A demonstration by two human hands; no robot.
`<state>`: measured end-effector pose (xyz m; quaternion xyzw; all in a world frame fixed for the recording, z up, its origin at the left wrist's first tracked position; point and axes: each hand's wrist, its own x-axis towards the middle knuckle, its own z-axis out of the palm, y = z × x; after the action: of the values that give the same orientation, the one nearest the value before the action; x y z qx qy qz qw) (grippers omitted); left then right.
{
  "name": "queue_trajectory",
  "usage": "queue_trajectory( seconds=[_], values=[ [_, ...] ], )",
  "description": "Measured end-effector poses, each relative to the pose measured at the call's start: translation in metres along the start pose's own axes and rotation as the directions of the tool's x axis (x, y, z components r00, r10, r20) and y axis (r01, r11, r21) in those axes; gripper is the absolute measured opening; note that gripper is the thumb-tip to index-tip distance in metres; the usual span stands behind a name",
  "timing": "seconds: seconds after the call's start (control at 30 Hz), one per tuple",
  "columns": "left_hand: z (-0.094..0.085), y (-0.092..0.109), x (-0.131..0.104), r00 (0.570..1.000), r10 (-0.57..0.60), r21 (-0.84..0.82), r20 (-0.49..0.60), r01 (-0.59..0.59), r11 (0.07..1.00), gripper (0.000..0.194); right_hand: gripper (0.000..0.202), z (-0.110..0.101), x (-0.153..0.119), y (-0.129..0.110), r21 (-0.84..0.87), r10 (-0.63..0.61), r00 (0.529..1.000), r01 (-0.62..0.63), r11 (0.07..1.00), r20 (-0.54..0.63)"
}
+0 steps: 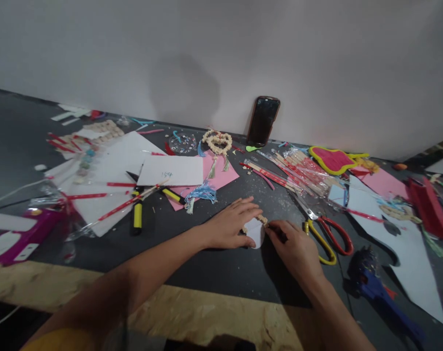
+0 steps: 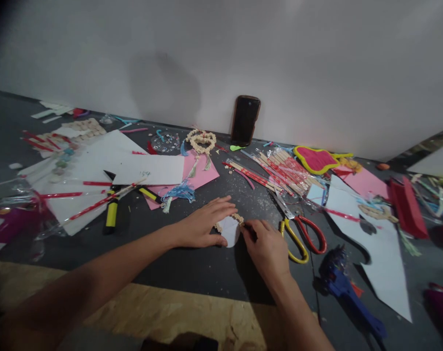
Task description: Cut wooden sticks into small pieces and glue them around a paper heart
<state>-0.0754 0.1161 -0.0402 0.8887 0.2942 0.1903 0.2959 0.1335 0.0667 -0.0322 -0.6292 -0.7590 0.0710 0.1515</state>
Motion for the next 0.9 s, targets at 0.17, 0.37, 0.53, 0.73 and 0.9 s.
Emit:
queue_trajectory(
  seconds=[0.17,0.37,0.53,0.73,0.9],
  values=[
    [-0.003,-0.001,-0.001,0.983,-0.096,-0.139,-0.157,0.075,0.987,0.054,0.024,-0.019,-0.011,0.001,0.005,-0.016,1.000,0.016,1.000,-0.008],
    [-0.008,-0.001,-0.001,0.883,-0.188,-0.158,-0.430,0.131,0.979,0.040,0.023,-0.035,-0.049,0.006,0.041,-0.049,0.996,0.053,0.998,-0.079],
    [-0.012,0.005,0.003,0.904,-0.179,-0.015,-0.388,0.188,0.982,0.036,0.021,-0.026,-0.073,0.013,0.020,-0.087,0.990,0.089,0.996,-0.108],
    [-0.017,0.015,-0.007,0.988,-0.125,0.208,-0.088,0.141,0.968,0.049,0.027,-0.010,-0.065,0.013,-0.121,-0.244,0.959,0.227,0.966,-0.146],
    [-0.018,0.019,-0.026,0.988,-0.154,0.335,0.016,0.140,0.932,0.064,0.029,-0.005,-0.048,0.008,-0.190,-0.237,0.968,0.219,0.957,-0.080]
  ],
)
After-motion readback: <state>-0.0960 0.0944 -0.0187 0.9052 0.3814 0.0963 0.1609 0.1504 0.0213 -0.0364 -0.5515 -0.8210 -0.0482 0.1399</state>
